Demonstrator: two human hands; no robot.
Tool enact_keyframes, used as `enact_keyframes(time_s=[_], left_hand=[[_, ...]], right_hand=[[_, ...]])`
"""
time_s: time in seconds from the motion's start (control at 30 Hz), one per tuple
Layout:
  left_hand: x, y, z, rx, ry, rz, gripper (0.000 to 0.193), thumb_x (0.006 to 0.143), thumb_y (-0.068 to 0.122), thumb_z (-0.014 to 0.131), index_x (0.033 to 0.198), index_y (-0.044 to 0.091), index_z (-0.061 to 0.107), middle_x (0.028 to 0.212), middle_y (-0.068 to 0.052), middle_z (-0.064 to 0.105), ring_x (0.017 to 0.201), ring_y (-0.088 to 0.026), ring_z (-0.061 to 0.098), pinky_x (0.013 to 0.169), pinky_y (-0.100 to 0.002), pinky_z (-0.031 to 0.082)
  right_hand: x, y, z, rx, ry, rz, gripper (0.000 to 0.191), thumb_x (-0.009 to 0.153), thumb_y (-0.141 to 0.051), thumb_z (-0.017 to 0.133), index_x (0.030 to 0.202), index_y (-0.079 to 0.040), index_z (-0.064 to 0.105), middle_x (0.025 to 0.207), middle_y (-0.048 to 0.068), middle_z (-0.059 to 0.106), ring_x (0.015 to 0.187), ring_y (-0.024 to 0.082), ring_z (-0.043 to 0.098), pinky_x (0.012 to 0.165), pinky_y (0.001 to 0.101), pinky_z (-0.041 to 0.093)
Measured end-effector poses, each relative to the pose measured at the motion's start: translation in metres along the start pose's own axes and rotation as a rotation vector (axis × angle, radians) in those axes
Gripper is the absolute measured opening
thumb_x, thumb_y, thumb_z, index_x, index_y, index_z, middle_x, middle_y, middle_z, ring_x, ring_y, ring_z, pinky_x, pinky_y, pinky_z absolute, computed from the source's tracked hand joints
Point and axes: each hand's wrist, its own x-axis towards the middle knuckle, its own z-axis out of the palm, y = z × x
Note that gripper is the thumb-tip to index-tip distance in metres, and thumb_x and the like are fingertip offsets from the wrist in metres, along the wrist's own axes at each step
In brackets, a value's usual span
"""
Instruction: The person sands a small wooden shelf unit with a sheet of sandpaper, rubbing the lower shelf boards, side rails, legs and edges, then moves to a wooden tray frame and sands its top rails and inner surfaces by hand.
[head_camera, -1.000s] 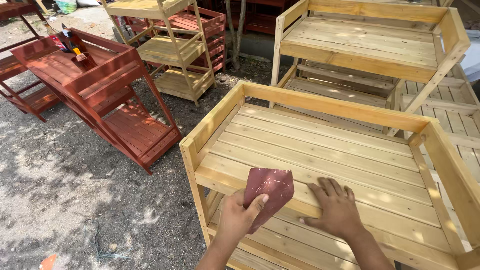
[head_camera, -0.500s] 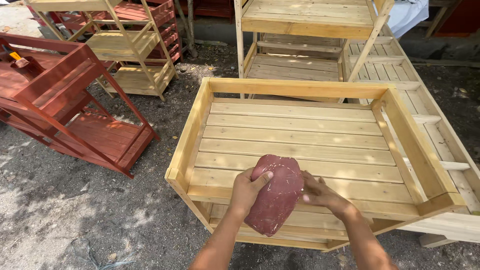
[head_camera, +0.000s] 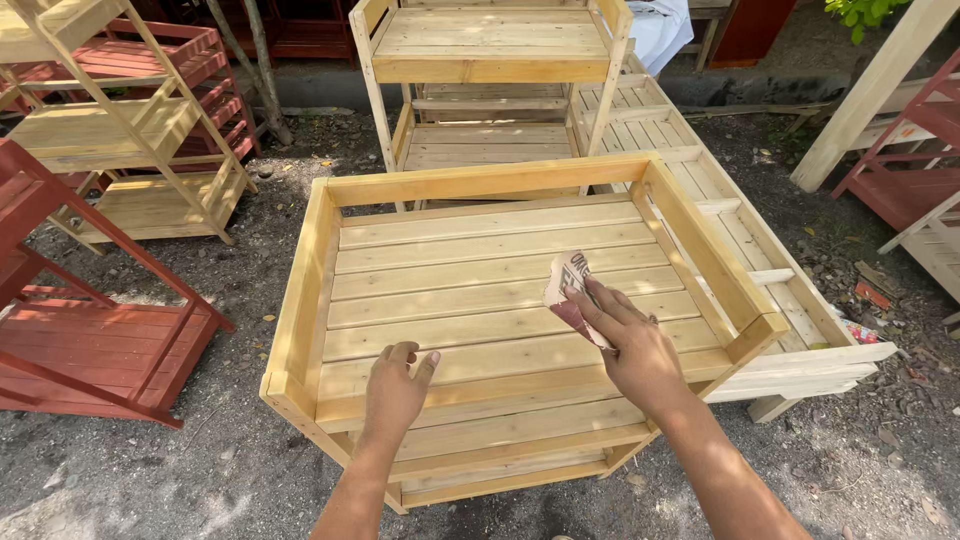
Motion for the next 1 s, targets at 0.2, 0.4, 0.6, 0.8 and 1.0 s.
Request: enact_keyframes(time_s=[0.2,0.4,0.6,0.8,1.0], left_hand=[[0.033,-0.077,-0.024,0.390,-0.017,0.074,0.050,0.092,0.042,0.068,0.118,0.000,0.068,0.135,-0.022,0.061,0.136,-0.043,0.047,0.113,-0.050,0.041],[0.028,-0.093,-0.016,0.558,0.028,0.100,0.065,0.094,0.047,0.059,0.138,0.000,0.056,0.150,-0.021,0.048,0.146,-0.043,0.033,0.119,-0.054,0.027],[0.026,-0.086,-0.024,0.532,-0.006,0.019,0.067,0.091,0.048,0.061,0.138,-0.001,0.056,0.150,-0.019,0.049,0.145,-0.041,0.037,0.119,-0.051,0.029],[0.016,-0.086,-0.033,0.539,0.023,0.051,0.053,0.092,0.038,0.063,0.128,0.000,0.063,0.150,-0.018,0.052,0.144,-0.040,0.040,0.116,-0.049,0.032],[0.014,-0.088,-0.025,0.373,0.039,0.024,0.033,0.098,0.027,0.060,0.122,0.006,0.067,0.140,-0.012,0.064,0.140,-0.031,0.050,0.115,-0.046,0.039]], right_hand=[[0.004,0.083,-0.002,-0.527,-0.759,0.048,0.078,0.095,-0.015,0.062,0.152,-0.056,0.028,0.167,-0.018,0.017,0.155,0.022,0.014,0.124,0.0583,0.018],[-0.018,0.134,0.015,-0.484,-1.075,0.081,0.078,0.095,-0.039,0.065,0.157,-0.059,0.023,0.168,-0.022,0.005,0.158,0.018,-0.009,0.122,0.0664,-0.006],[0.039,0.000,0.083,-0.213,-1.081,-0.314,0.076,0.092,-0.025,0.068,0.154,-0.056,0.037,0.172,-0.021,0.012,0.156,0.024,-0.009,0.114,0.0695,-0.013],[0.054,-0.074,0.149,0.118,-1.025,-0.584,0.068,0.090,-0.020,0.072,0.148,-0.043,0.046,0.166,-0.014,0.023,0.157,0.030,0.000,0.115,0.0767,-0.013],[-0.011,0.127,0.020,-0.332,-1.079,-0.064,0.087,0.086,-0.021,0.072,0.157,-0.052,0.031,0.173,-0.017,0.008,0.157,0.024,-0.012,0.119,0.0683,-0.012]])
